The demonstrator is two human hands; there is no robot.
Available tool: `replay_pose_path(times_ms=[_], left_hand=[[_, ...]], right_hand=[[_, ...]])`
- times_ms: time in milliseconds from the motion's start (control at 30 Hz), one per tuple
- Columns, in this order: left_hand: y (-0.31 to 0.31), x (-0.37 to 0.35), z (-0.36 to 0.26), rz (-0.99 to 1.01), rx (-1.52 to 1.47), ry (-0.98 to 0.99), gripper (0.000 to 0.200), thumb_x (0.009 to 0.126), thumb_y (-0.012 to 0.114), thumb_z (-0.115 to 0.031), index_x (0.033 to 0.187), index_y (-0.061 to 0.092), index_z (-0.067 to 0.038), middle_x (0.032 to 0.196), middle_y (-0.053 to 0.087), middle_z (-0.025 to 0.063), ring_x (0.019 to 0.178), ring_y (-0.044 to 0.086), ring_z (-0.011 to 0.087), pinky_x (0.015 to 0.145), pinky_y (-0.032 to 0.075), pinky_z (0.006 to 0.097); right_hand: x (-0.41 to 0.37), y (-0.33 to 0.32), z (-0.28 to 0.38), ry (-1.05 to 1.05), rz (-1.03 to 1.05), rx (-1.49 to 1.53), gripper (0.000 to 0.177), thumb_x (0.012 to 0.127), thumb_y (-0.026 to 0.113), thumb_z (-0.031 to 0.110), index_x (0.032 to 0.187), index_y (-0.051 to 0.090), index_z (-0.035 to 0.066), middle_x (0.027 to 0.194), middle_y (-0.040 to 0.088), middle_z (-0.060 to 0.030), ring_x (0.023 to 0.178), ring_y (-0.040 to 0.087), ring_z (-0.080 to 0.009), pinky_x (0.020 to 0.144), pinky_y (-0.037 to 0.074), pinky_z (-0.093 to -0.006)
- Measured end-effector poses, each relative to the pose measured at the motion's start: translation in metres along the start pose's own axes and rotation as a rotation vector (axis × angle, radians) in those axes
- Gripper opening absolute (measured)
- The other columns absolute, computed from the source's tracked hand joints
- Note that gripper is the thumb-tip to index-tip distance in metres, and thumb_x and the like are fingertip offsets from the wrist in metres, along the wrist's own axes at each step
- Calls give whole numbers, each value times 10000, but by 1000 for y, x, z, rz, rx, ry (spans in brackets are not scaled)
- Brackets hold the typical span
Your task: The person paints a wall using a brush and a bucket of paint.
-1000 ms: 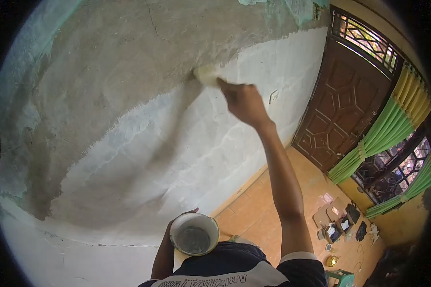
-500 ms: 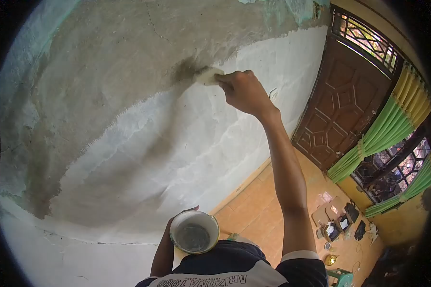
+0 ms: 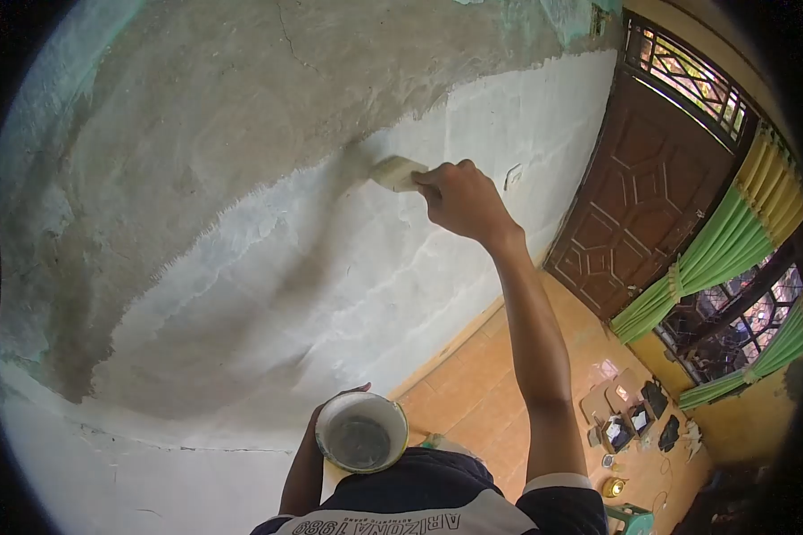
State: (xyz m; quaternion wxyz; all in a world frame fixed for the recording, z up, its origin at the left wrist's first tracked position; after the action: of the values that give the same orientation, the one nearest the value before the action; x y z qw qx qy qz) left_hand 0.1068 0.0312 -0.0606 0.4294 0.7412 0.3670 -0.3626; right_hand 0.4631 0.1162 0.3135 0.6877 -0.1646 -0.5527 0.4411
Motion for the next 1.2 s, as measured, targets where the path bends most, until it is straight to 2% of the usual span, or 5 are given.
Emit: replay_pose_path(times_ms=[267,367,467,667,1200], left_hand=[[5,1,-1,-8,23,-21,408,970,763,-534,831,739,-152,791,737,29,664,670,175,681,578,399],[10,-2,-2,22,7,7,403,975,761,-527,836,741,-149,787,732,23,664,665,165,680,578,391],[17,-19,-3,-56,-4,64,387,974,770,-511,841,743,-148,785,727,15,666,661,155,687,578,382],[15,-10,0,-14,8,-14,368,962,792,-493,840,743,-149,783,725,10,665,659,152,691,577,377],[1,5,1,-30,-13,6,411,955,781,-539,840,741,-146,784,723,20,676,661,163,689,573,386]], right_hand=[[16,-27,13,-6,-128,84,283,972,708,14,1239,787,57,769,719,-237,561,436,-135,589,472,-334],[7,-22,2,24,-327,104,293,971,702,18,1249,785,60,797,716,-252,544,542,-181,599,499,-375],[3,8,-6,-27,-200,5,287,968,687,51,1236,789,63,871,726,-262,705,717,-394,662,557,-451],[-6,8,-12,22,-53,-98,321,961,689,57,1261,787,113,816,719,-215,687,698,-370,653,547,-449],[-9,-12,6,125,-336,-76,399,914,680,31,1281,773,159,775,682,-137,675,689,-363,600,549,-468]])
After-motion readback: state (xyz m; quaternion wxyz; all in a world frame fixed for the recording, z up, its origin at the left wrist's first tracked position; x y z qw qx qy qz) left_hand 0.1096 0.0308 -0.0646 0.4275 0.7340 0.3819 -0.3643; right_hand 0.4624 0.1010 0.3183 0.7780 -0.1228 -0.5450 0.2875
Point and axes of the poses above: each hand's wrist, its own x-axis towards the middle knuckle, its own y-axis out of the palm, z = x × y, the point moved 5 cm from there along x, towards the middle knuckle
